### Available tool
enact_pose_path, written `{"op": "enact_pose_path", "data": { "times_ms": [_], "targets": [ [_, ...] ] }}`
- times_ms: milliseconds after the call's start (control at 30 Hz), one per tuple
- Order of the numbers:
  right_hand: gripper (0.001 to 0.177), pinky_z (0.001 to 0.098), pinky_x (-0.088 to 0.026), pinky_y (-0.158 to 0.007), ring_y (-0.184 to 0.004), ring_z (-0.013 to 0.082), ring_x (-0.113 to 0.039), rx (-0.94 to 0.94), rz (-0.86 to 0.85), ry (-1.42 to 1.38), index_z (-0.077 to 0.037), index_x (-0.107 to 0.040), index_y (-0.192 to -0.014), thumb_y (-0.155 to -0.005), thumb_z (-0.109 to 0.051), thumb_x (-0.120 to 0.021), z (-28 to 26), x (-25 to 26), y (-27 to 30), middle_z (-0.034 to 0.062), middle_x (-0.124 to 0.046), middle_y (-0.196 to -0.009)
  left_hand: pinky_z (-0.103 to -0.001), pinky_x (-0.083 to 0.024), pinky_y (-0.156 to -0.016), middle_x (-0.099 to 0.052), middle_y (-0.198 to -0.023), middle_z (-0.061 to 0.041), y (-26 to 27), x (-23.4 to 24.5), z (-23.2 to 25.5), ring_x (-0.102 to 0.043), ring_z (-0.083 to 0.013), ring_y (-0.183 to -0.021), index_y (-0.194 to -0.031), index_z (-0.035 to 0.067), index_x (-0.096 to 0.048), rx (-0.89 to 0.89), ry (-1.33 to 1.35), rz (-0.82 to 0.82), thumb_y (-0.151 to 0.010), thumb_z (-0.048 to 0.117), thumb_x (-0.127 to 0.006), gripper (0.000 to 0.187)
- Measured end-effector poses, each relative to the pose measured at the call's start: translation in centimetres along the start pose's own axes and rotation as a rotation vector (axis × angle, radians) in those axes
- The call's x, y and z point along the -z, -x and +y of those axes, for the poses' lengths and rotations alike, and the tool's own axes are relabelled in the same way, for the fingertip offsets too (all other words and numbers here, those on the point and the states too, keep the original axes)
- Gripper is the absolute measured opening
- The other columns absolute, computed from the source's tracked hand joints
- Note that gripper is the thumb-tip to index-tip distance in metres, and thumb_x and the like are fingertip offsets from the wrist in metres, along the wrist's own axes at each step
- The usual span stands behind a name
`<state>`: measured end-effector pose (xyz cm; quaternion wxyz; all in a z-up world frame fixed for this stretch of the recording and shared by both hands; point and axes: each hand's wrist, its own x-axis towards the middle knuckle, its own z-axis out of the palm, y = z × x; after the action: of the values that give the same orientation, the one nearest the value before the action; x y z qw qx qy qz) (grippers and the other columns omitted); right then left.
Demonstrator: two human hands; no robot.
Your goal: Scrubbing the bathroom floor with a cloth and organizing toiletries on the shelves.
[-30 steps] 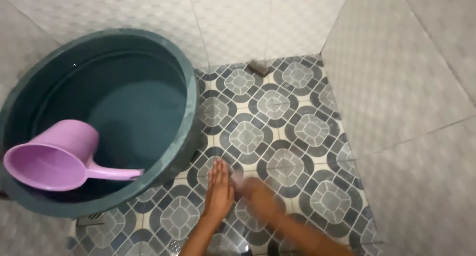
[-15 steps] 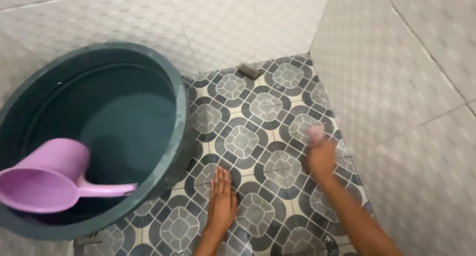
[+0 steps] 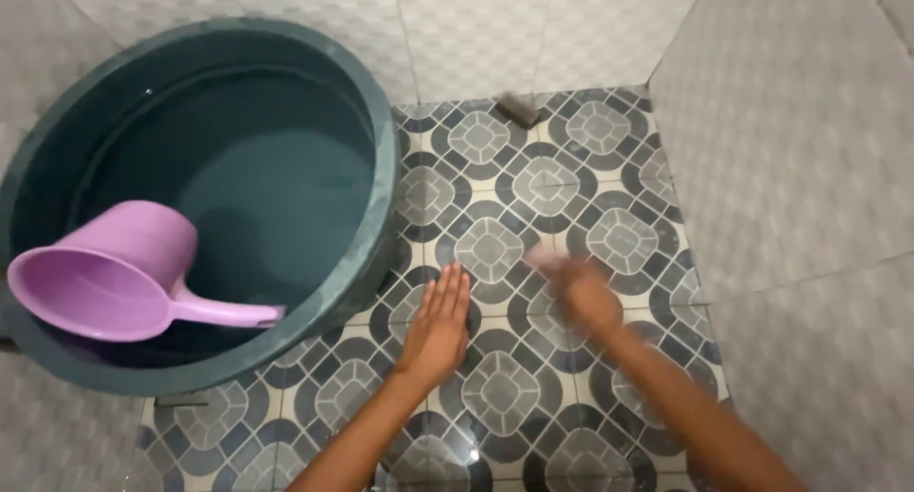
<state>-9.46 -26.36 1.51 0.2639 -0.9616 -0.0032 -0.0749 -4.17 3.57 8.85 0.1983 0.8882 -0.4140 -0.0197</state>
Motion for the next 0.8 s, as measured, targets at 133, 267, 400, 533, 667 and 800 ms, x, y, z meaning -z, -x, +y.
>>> {"op": "enact_pose_path", "data": {
  "times_ms": [133, 267, 400, 533, 667, 800],
  "targets": [
    [0.033, 0.0519, -0.050, -0.086, -0.099, 0.0417, -0.063, -0.448, 0.125, 0.121, -0.005, -0.068, -0.113, -0.109, -0.032, -0.051, 5.6, 2.9, -2.7, 0.0237, -0.067, -0.109, -0.048, -0.014, -0.125, -0.023, -0.163, -0.028, 0.8, -0.1, -0.7, -0.019, -0.0383, -0.154, -0.153, -0.009, -0.026, 0.031, 0.003, 0.050, -0.086, 0.009, -0.054, 0.075],
    [0.035, 0.0492, -0.050, -0.083, -0.099, 0.0386, -0.062, -0.105, 0.192, 0.244, -0.010, -0.064, -0.130, -0.097, -0.017, -0.058, 0.7, -4.8, -2.2, 0.0201, -0.067, -0.113, -0.046, -0.014, -0.127, -0.022, -0.165, -0.027, 2.4, -2.1, -2.2, -0.019, -0.0376, -0.156, -0.155, -0.009, -0.027, 0.069, -0.065, 0.126, -0.093, 0.010, -0.054, 0.070],
    [0.026, 0.0496, -0.047, -0.087, -0.103, 0.0388, -0.058, 0.233, -0.286, -0.133, -0.003, -0.072, -0.107, -0.083, -0.010, -0.062, -14.1, -12.1, 5.6, 0.0213, -0.064, -0.113, -0.046, -0.012, -0.126, -0.018, -0.165, -0.027, 4.7, -1.2, -1.7, -0.014, -0.0374, -0.155, -0.153, -0.009, -0.024, 0.207, -0.093, -0.015, -0.083, 0.009, -0.055, 0.079],
    [0.035, 0.0495, -0.045, -0.088, -0.113, 0.0365, -0.060, 0.867, -0.197, -0.055, -0.002, -0.073, -0.098, -0.069, -0.018, -0.064, -15.2, -11.5, 5.0, 0.0168, -0.070, -0.115, -0.046, -0.011, -0.125, -0.017, -0.164, -0.028, 7.4, -1.2, -2.1, -0.013, -0.0370, -0.154, -0.153, -0.011, -0.020, 0.290, -0.077, -0.038, -0.081, 0.011, -0.058, 0.084],
    [0.031, 0.0427, -0.049, -0.086, -0.102, 0.0284, -0.064, -0.081, -0.334, -0.157, -0.013, -0.072, -0.117, -0.088, -0.020, -0.063, -10.9, -2.9, -4.7, 0.0118, -0.070, -0.114, -0.047, -0.011, -0.123, -0.018, -0.163, -0.028, 10.1, -0.9, -2.5, -0.013, -0.0382, -0.153, -0.152, -0.010, -0.022, 0.323, -0.047, 0.012, -0.083, 0.012, -0.059, 0.082],
    [0.032, 0.0485, -0.053, -0.077, -0.091, 0.0382, -0.068, -0.430, 0.250, 0.078, -0.009, -0.074, -0.120, -0.102, -0.030, -0.058, 1.5, 2.7, -10.6, 0.0237, -0.071, -0.098, -0.046, -0.013, -0.124, -0.019, -0.163, -0.029, 12.2, -1.6, -2.8, -0.014, -0.0372, -0.154, -0.152, -0.010, -0.023, 0.370, -0.129, 0.015, -0.086, 0.012, -0.058, 0.078]
  ]
}}
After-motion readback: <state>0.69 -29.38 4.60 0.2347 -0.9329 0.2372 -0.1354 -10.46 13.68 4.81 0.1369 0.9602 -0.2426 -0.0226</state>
